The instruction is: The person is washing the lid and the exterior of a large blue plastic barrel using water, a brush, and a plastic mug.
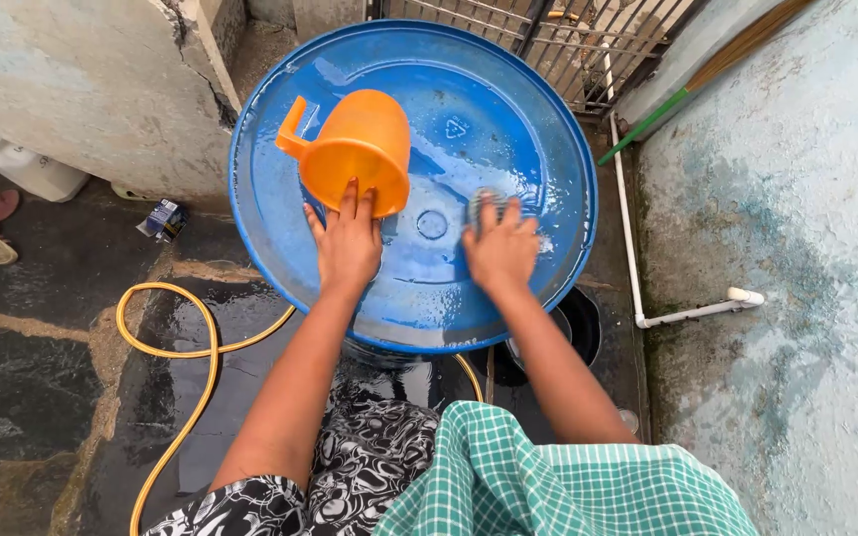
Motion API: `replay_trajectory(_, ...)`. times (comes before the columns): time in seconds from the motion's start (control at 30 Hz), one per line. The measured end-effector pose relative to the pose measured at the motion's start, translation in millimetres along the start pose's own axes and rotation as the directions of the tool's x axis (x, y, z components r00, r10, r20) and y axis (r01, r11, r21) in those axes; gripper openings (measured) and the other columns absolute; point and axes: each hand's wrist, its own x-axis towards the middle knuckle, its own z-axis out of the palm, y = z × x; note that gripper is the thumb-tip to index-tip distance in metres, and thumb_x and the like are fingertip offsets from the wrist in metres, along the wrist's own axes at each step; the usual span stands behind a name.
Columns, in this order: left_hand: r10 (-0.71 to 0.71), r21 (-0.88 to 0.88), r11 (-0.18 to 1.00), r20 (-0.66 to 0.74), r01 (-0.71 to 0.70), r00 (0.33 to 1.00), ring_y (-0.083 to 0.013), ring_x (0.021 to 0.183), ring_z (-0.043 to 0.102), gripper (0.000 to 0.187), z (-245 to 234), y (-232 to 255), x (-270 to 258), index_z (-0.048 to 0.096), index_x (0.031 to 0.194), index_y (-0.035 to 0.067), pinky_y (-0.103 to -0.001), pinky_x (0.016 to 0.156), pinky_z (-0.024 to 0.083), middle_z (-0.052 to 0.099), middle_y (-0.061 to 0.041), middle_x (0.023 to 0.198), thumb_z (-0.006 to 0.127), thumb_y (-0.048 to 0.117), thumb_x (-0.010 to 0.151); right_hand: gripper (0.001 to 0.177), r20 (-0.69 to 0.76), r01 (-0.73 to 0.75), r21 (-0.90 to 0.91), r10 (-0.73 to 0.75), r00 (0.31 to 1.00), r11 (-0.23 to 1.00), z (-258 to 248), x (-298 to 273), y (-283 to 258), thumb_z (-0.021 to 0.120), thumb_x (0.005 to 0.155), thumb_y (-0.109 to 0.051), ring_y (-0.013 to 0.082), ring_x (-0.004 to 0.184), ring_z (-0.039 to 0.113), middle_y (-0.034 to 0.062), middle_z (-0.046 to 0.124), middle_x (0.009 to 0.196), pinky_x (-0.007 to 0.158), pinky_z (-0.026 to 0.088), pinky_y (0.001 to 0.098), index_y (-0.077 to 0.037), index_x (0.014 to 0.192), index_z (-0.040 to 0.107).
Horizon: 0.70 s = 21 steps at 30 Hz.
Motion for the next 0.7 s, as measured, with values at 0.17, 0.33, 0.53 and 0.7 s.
replay_trajectory(0.17, -0.006, -0.017, 1.0, 0.013, 0.006, 1.0, -0.04, 0.139, 0.044, 0.049, 4.6, -3.9, 2.7, 0.053, 0.147, 0.014, -0.07, 0.119, 0.008, 0.042, -0.012, 0.159, 0.055, 0.028, 0.1, 0.063, 0.008, 0.437, 0.197, -0.448, 0.894, 0.877, -12.5, -33.2, -45.2, 0.07, 0.086, -0.048, 0.0401, 0.123, 0.053, 0.015, 0.048, 0.153, 0.102, 0.047, 0.0512, -0.034, 0.145, 0.056)
replay_trajectory(0.33, 0.031, 0.011, 0.999, -0.013, -0.031, 0.999, -0.0405, 0.141, 0.043, 0.048, -0.4, -4.5, 0.3, 0.054, 0.146, 0.013, -0.07, 0.118, 0.008, 0.042, -0.013, 0.159, 0.054, 0.027, 0.099, 0.065, -0.121, 0.387, 0.31, -0.368, 0.922, 0.868, 6.5, 6.6, 17.8, 0.081, 0.076, -0.049, 0.0359, 0.129, 0.055, 0.0076, 0.053, 0.15, 0.106, 0.047, 0.0459, -0.041, 0.138, 0.065)
replay_trajectory(0.53, 0.006, -0.039, 0.999, -0.02, -0.007, 1.0, -0.0406, 0.138, 0.045, 0.047, 4.2, -9.8, 3.7, 0.054, 0.145, 0.013, -0.07, 0.119, 0.008, 0.044, -0.014, 0.157, 0.056, 0.027, 0.099, 0.064, -0.114, -0.3, 0.128, 0.315, 0.942, 0.945, -5.5, 3.5, -6.7, 0.067, 0.089, -0.051, 0.0428, 0.122, 0.052, 0.0189, 0.045, 0.154, 0.099, 0.046, 0.0533, -0.031, 0.148, 0.054)
replay_trajectory(0.7, -0.121, -0.234, 0.969, -0.163, 0.081, 0.979, -0.0382, 0.133, 0.052, 0.04, 2.3, -14.5, 0.0, 0.059, 0.139, 0.013, -0.068, 0.122, 0.012, 0.05, -0.016, 0.151, 0.058, 0.019, 0.1, 0.065, -0.068, 0.319, 0.201, -0.311, 0.948, 0.926, -0.4, -20.2, -54.8, 0.072, 0.084, -0.052, 0.0407, 0.123, 0.054, 0.0176, 0.048, 0.151, 0.103, 0.047, 0.0509, -0.034, 0.145, 0.057)
